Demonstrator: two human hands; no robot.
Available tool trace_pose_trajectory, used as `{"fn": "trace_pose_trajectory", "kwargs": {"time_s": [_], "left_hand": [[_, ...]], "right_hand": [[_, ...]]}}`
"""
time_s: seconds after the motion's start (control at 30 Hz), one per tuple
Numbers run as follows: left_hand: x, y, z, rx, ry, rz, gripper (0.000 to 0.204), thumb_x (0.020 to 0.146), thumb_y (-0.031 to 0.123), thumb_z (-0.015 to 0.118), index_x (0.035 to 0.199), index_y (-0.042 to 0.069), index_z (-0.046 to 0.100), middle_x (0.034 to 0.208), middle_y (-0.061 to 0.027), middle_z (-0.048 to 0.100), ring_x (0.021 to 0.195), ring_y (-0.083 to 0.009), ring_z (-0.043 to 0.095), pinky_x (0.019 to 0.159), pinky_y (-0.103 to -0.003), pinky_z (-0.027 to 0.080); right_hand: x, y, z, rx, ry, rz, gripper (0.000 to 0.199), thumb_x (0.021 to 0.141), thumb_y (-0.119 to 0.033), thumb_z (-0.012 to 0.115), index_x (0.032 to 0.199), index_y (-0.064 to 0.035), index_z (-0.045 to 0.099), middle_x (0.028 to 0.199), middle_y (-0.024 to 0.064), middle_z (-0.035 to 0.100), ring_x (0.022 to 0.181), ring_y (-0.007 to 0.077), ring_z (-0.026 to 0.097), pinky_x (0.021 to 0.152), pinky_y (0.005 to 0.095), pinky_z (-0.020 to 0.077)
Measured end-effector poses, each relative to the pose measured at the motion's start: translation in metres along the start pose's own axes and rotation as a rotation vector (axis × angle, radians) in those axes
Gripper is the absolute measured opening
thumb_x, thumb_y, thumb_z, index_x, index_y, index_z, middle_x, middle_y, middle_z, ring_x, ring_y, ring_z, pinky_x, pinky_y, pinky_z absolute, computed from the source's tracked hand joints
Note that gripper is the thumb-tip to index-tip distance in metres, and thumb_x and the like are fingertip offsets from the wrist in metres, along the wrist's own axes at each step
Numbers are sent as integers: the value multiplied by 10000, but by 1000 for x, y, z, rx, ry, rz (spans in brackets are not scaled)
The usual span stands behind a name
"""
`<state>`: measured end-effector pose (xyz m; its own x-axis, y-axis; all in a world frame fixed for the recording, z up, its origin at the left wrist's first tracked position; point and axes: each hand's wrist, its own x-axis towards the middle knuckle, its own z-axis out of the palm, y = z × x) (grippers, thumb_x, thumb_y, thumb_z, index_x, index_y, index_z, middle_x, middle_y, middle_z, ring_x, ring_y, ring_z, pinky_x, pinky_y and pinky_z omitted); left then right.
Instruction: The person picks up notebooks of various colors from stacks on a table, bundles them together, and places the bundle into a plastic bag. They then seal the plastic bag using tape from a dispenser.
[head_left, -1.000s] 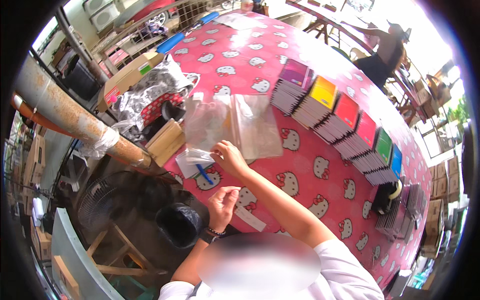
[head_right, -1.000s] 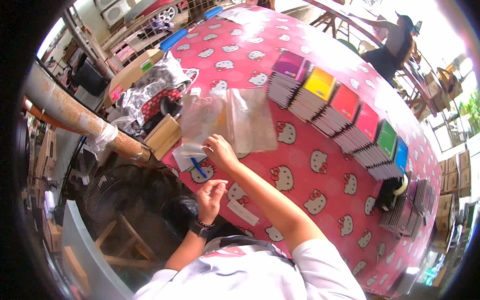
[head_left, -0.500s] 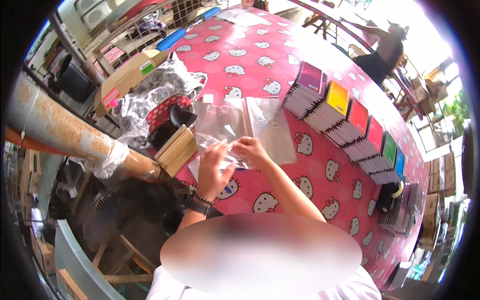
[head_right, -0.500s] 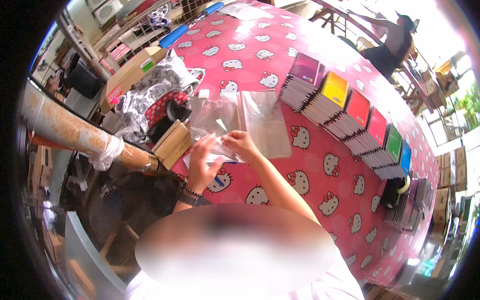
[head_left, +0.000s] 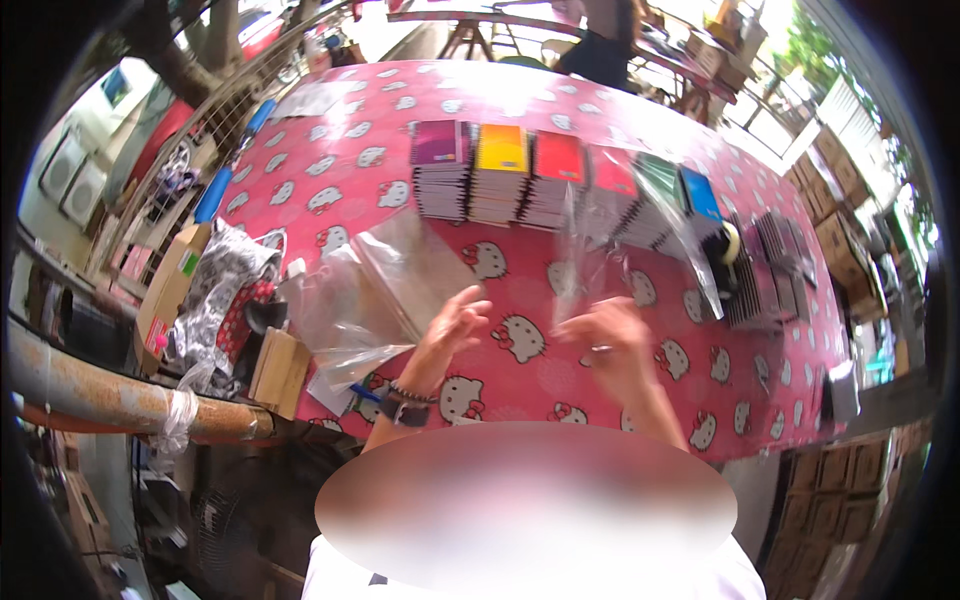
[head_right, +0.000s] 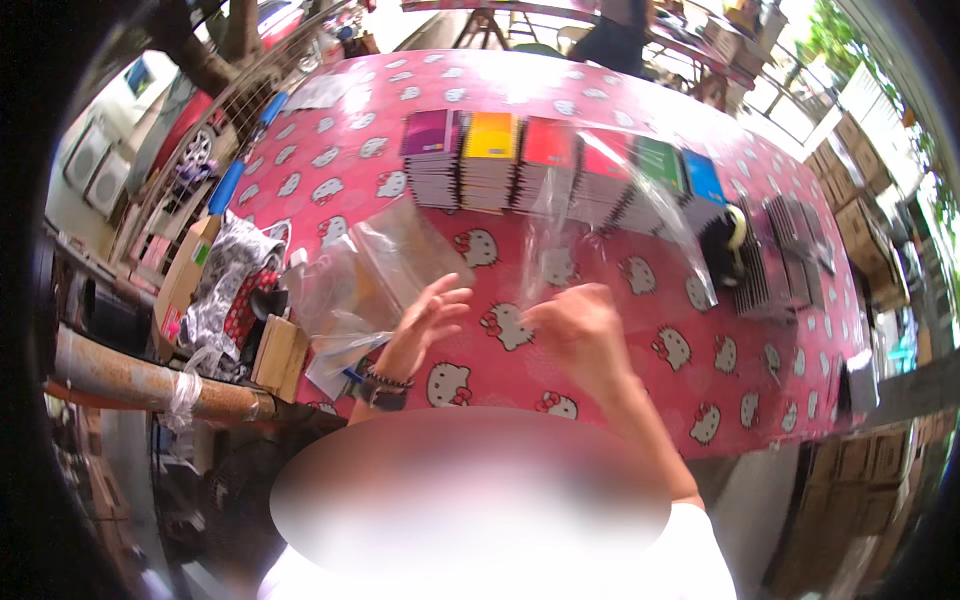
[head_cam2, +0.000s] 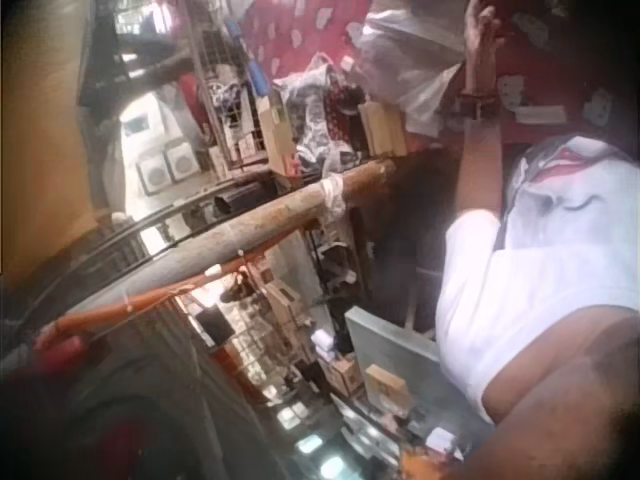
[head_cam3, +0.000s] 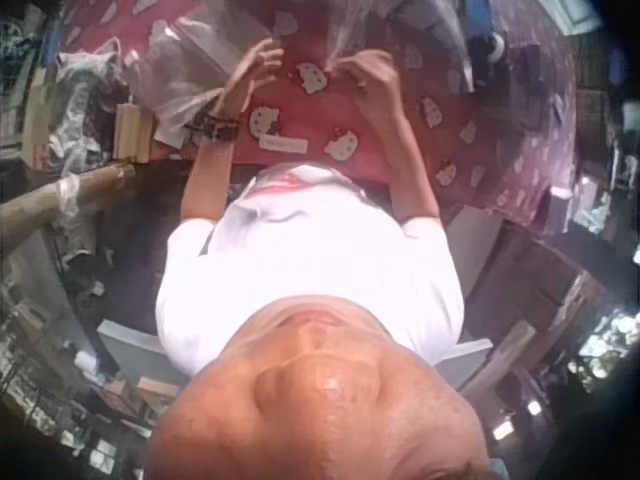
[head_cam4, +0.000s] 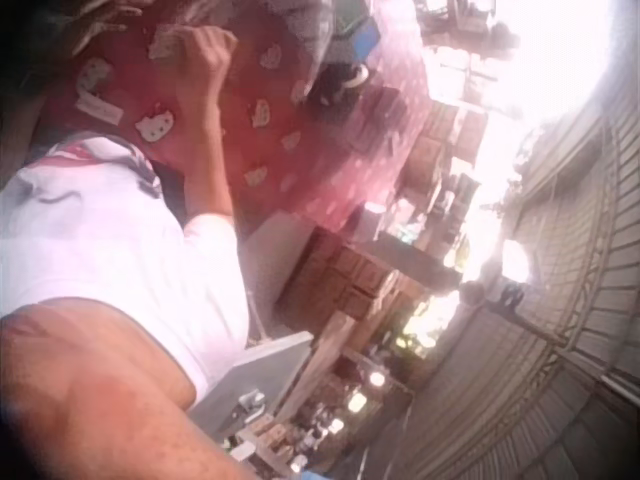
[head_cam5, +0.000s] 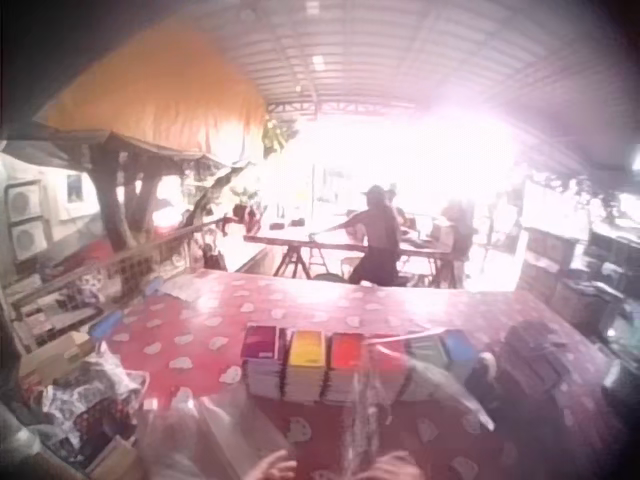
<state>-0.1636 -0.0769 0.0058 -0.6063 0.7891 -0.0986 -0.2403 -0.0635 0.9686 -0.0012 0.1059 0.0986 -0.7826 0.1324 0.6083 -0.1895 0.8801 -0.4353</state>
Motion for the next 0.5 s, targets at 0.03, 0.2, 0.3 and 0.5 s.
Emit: {"fn": "trace_pose_trajectory", "kwargs": {"time_s": [0.03, 0.2, 0.3, 0.5], "left_hand": [[8, 1, 26, -277, -147, -123, 774, 806, 423, 647, 1375, 35, 292, 1251, -110, 495, 1074, -186, 516, 835, -345, 461], [47, -65, 82, 9, 45, -274, 694, 719, 179, 737, 1279, -40, 390, 1007, -101, 615, 767, -142, 606, 622, -246, 479], [44, -84, 95, 192, 137, -269, 467, 711, 38, 675, 1144, -39, 520, 823, -85, 651, 621, -127, 601, 538, -250, 473], [29, -112, 82, 471, 415, -59, 386, 718, -53, 597, 1098, -8, 549, 751, -95, 643, 581, -126, 585, 482, -250, 456]], "right_hand": [[-18, 0, 14, -70, -53, -10, 102, 685, -64, 679, 767, -116, 649, 692, 20, 595, 688, 187, 553, 750, 346, 395], [-90, 26, 56, 38, -205, 89, 69, 744, -165, 671, 755, -115, 625, 768, 26, 605, 789, 209, 568, 782, 353, 389], [-114, 47, 54, 157, -370, 148, 111, 749, -187, 673, 766, -90, 622, 825, 49, 610, 881, 240, 555, 739, 357, 412], [-154, 92, 32, 245, -190, 390, 436, 819, -301, 629, 1183, -74, 557, 1185, 189, 516, 1108, 358, 469, 930, 410, 379]]}}
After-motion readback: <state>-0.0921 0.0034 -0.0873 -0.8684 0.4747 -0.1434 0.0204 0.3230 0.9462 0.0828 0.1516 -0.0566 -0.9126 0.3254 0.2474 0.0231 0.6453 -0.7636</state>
